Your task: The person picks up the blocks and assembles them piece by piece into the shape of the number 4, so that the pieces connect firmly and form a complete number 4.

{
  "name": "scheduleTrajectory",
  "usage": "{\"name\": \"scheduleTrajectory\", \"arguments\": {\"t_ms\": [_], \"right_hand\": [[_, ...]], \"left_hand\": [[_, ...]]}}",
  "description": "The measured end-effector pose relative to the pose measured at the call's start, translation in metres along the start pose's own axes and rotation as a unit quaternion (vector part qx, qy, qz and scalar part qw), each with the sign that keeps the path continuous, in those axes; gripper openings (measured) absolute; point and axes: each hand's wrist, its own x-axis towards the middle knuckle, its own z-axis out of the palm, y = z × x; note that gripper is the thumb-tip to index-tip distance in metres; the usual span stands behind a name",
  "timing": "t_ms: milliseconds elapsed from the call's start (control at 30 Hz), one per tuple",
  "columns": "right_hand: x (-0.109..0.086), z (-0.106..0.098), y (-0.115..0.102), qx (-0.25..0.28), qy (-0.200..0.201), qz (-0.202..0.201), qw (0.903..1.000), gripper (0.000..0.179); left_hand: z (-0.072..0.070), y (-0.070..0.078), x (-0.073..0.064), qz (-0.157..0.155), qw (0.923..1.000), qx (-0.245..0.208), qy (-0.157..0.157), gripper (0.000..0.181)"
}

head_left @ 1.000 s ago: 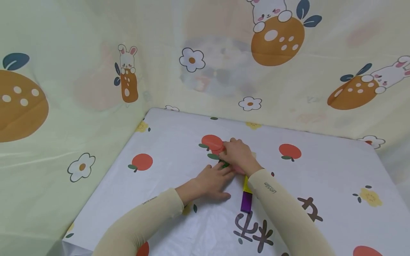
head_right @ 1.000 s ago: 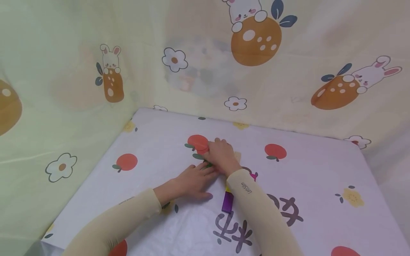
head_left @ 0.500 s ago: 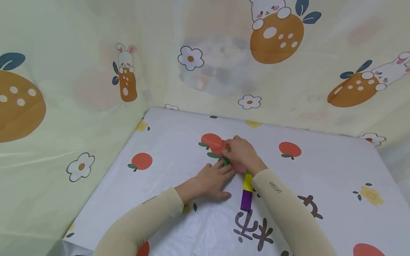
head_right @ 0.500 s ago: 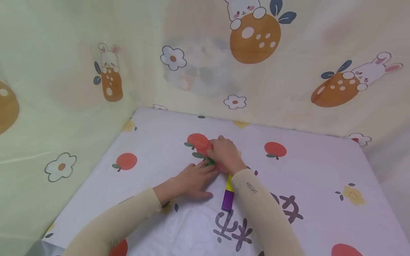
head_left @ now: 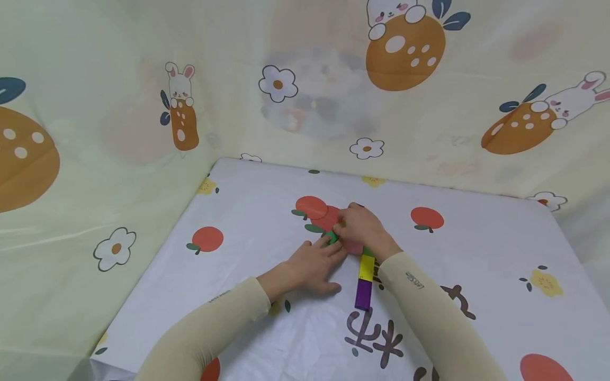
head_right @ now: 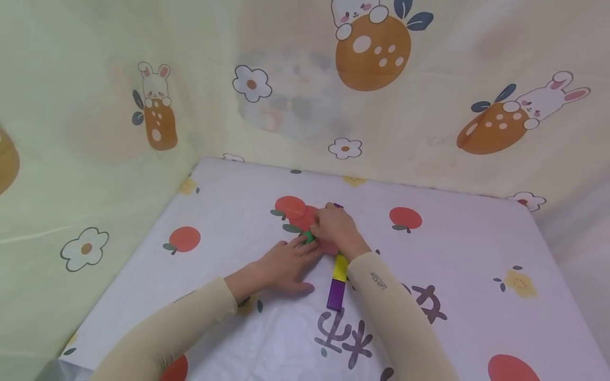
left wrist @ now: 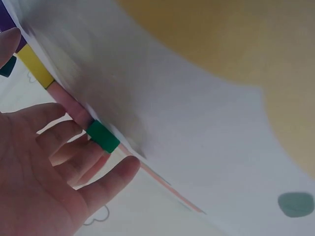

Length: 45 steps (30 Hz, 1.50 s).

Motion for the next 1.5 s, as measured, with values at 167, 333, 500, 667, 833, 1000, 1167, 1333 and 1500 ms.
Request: {"name": "scheduleTrajectory", "arguments": {"t_ms": [167,333,500,667,833,1000,1167,1333,1500], "right_hand": [[-0.003,-0.003,-0.002,-0.003,-0.009,-0.001,1.0,0.026],[-0.004,-0.003,-0.001,-0.013,-0.01,-0.002,0.9999,0.025],[-0.006,-0.003,-0.001,-0.023,-0.014,-0.005,0.9996,0.024],[-0.007,-0.002,0.001,-0.037,-0.015,-0.015,0.9991,0.024],[-0.007,-0.002,0.003,-0.04,-0.018,-0.01,0.999,0.023],[-0.007,-0.002,0.002,-0.043,-0.024,-0.006,0.9988,0.024],[-0.008,-0.002,-0.001,-0.052,-0.014,-0.018,0.9984,0.021],[-0.006,-0.002,-0.002,-0.051,0.019,-0.008,0.9985,0.025],[-0.005,-0.007,0.003,-0.05,0.063,0.027,0.9964,0.031]], "left_hand": [[-0.002,0.001,0.0,0.003,1.0,-0.008,-0.001,0.089],[-0.002,0.002,0.002,0.005,0.9999,-0.009,-0.003,0.09],[-0.003,0.002,0.002,0.009,0.9999,-0.007,0.002,0.089],[-0.002,0.003,0.002,0.01,0.9999,-0.009,0.004,0.089],[-0.002,0.003,0.004,0.011,0.9999,-0.009,0.004,0.089],[-0.002,0.0,0.007,0.012,0.9992,-0.035,0.012,0.085],[-0.002,-0.006,0.014,0.025,0.9975,-0.057,0.034,0.072],[-0.011,-0.012,0.017,0.035,0.9971,-0.046,0.05,0.06],[-0.018,-0.012,0.017,0.025,0.9953,-0.065,0.067,0.054]]}}
